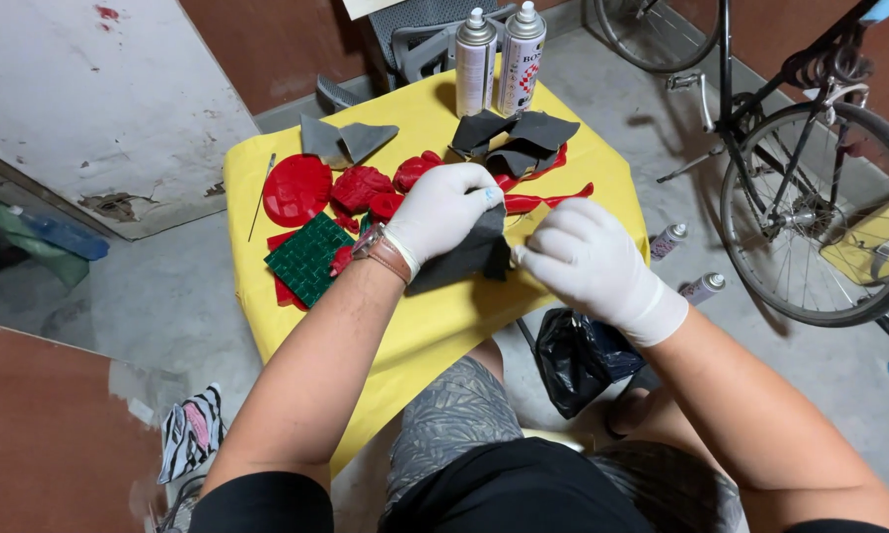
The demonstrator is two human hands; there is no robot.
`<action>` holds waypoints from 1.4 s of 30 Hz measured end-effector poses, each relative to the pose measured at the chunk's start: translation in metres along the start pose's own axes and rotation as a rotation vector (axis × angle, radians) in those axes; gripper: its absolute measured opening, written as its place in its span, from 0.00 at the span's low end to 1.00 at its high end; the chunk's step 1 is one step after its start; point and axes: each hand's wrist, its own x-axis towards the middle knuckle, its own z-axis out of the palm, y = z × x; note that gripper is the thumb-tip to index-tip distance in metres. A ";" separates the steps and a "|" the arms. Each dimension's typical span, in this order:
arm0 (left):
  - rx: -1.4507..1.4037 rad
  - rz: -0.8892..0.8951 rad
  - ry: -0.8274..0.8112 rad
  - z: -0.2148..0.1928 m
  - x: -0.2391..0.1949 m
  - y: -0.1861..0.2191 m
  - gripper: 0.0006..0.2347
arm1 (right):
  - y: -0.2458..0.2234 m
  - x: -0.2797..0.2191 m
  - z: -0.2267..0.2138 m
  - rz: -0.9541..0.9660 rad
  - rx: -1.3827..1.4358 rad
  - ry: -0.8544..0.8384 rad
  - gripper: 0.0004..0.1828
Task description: Sanding and inspecting various 3D printed plastic parts on a small table
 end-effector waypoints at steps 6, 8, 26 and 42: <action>0.087 0.019 0.027 -0.016 0.009 -0.002 0.07 | -0.021 0.014 -0.019 -0.146 0.018 -0.020 0.11; 0.122 0.028 0.029 -0.019 0.011 -0.003 0.07 | -0.021 0.014 -0.021 -0.139 0.022 -0.021 0.09; -0.890 -0.108 0.448 0.052 -0.055 0.004 0.40 | 0.031 -0.011 0.024 1.509 0.819 0.690 0.04; -0.367 -0.117 0.396 0.064 -0.015 0.012 0.13 | 0.010 -0.004 -0.001 1.342 0.837 -0.138 0.19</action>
